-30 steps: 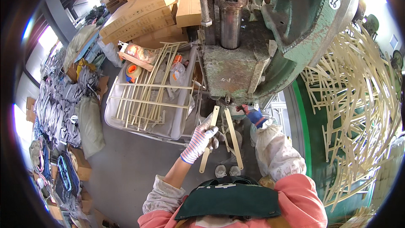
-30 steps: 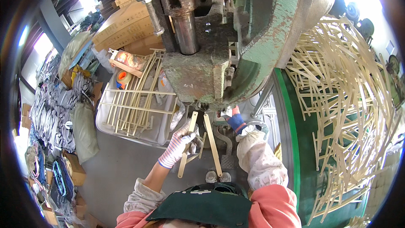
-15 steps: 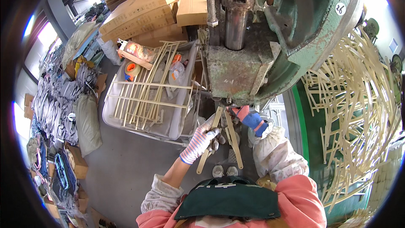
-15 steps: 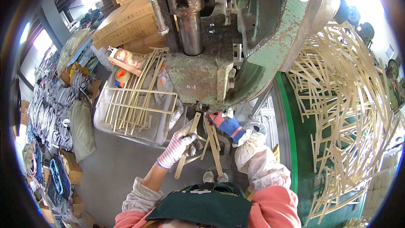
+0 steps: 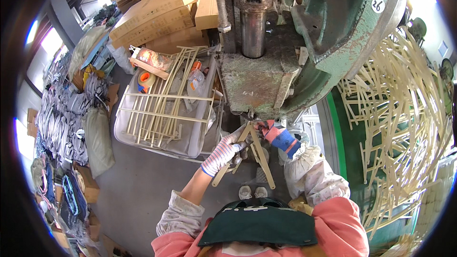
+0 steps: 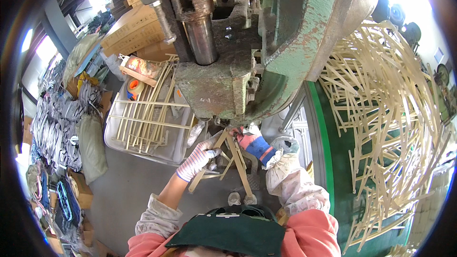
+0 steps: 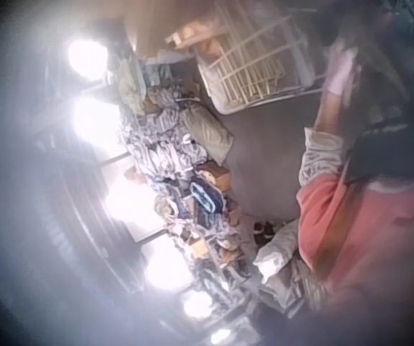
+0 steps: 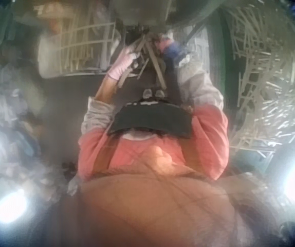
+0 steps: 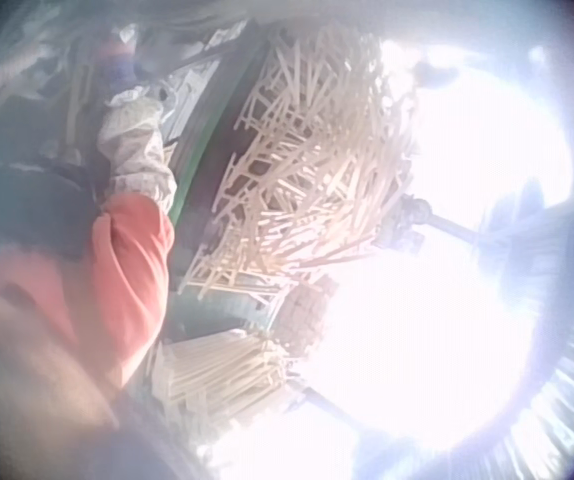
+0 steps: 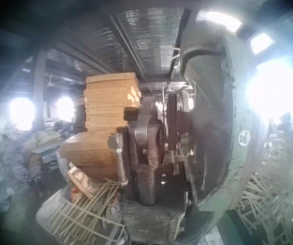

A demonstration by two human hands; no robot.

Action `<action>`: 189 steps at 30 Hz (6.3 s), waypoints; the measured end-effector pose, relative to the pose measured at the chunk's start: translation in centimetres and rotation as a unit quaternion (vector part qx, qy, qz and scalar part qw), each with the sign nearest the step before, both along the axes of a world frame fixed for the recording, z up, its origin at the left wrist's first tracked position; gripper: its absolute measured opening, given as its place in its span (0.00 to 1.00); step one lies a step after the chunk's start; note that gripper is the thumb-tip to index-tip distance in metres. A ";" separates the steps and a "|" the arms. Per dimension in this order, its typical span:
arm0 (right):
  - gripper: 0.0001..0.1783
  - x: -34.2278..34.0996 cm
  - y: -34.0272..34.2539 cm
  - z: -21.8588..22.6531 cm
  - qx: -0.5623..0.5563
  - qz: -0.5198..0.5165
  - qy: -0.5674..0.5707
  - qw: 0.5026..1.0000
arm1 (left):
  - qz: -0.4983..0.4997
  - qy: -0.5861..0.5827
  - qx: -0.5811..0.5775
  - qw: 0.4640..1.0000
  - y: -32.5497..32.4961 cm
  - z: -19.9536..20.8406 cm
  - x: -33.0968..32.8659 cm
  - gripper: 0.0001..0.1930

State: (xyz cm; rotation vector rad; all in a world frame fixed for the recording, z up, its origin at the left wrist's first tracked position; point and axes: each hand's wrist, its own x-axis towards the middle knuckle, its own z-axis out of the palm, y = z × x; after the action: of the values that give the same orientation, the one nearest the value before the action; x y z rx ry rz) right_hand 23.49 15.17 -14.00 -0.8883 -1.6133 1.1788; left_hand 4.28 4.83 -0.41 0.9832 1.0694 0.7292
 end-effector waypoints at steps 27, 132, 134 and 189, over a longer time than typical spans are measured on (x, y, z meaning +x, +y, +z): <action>0.09 5.8 -10.0 6.9 -0.168 0.058 -0.171 0.969 | 0.016 0.052 -0.021 0.998 -2.1 -2.2 -6.2 0.10; 0.13 -1.2 1.9 -2.4 -0.164 -0.037 -0.047 0.985 | 0.218 -0.149 0.096 0.960 0.8 -6.3 2.8 0.13; 0.12 -1.7 3.1 -4.7 -0.238 -0.037 0.043 0.970 | 0.227 -0.151 0.101 0.957 0.8 -6.4 2.8 0.16; 0.15 0.0 -1.7 -0.7 -0.081 0.007 -0.130 0.988 | 0.042 -0.088 0.068 0.993 3.2 -3.7 -0.2 0.11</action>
State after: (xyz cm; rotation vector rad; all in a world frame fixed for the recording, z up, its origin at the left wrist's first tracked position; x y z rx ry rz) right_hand 23.51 13.46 -14.75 -1.1772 -1.7492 1.2571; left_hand 4.05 8.02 -4.13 0.9744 0.9198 0.9516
